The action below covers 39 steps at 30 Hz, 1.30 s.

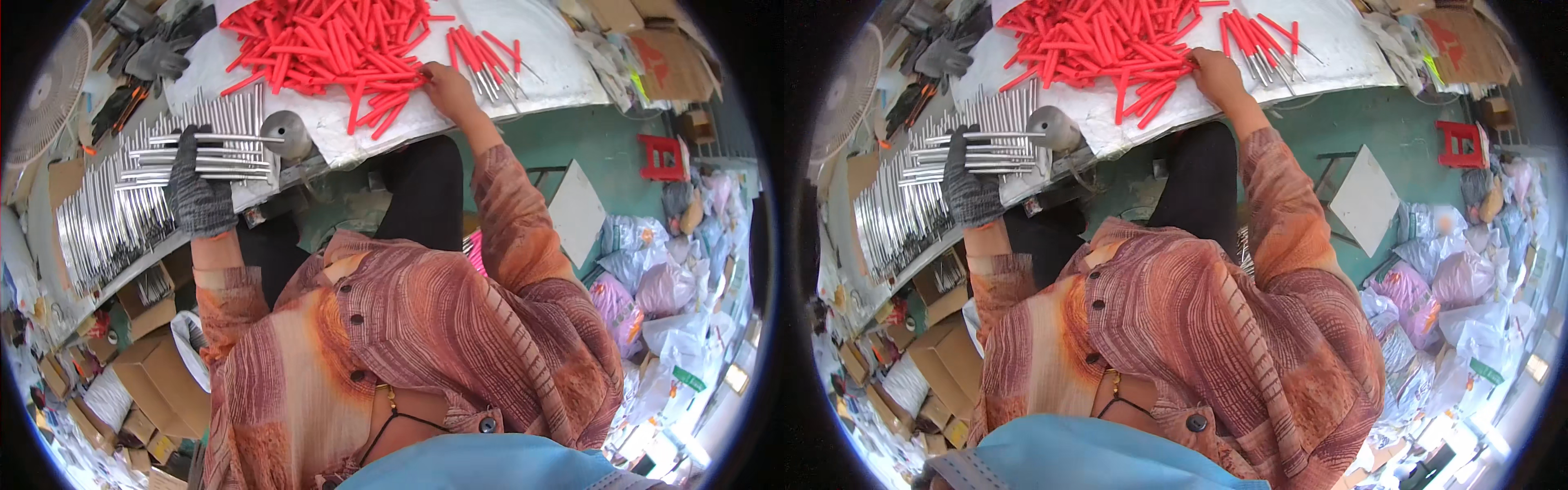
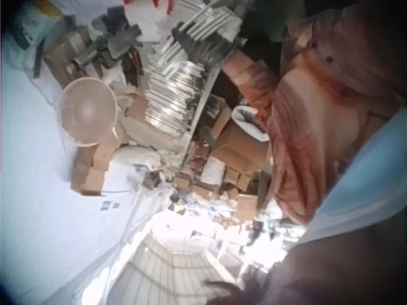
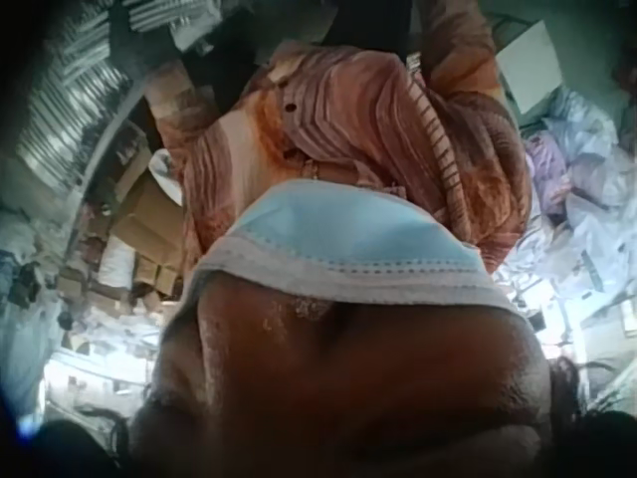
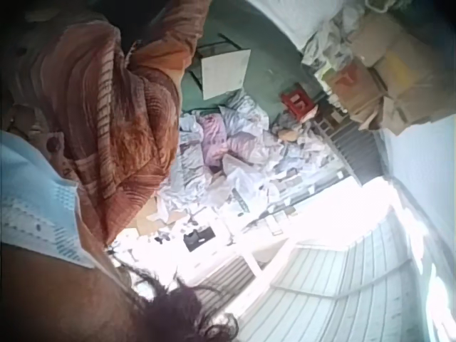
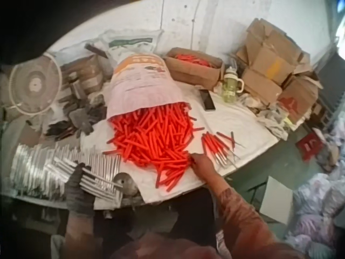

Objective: Assembling red plastic components onto metal pins at a factory workbench.

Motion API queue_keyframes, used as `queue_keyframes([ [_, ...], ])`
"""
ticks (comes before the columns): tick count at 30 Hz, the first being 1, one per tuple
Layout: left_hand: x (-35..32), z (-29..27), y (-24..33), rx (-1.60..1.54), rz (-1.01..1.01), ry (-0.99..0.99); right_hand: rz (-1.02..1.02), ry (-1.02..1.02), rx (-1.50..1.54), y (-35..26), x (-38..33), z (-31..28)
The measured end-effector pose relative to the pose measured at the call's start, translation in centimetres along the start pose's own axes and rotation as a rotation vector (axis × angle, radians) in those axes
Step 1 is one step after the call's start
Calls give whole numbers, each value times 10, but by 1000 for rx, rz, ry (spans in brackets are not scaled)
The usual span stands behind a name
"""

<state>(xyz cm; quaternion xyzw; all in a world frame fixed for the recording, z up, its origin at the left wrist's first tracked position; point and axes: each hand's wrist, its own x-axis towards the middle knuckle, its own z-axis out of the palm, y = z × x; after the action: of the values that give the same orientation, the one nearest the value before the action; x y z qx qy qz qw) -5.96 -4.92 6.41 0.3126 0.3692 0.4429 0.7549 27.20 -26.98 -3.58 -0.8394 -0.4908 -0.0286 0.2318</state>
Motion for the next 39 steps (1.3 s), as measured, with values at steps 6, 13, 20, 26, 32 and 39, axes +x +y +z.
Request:
queue_keyframes([
  [6, -35, 55, -1, 421, 364, 148, 161, 250, 338, -43, 6, -51],
  [13, -44, 47, -23, 688, 433, -173, 93, 230, 1307, -178, 14, -112],
  [20, -49, 50, -17, 376, 107, -173, 59, 175, 1451, -208, 13, -121],
  [26, -47, 48, -18, 413, 111, -192, -192, 304, 1274, -228, 29, -105],
  [32, -31, 35, -19, 91, -151, -255, -605, 230, 600, -259, 46, -105],
  [39, -9, 14, -32, -253, -457, -288, -293, -206, 1026, -257, 46, -70],
])
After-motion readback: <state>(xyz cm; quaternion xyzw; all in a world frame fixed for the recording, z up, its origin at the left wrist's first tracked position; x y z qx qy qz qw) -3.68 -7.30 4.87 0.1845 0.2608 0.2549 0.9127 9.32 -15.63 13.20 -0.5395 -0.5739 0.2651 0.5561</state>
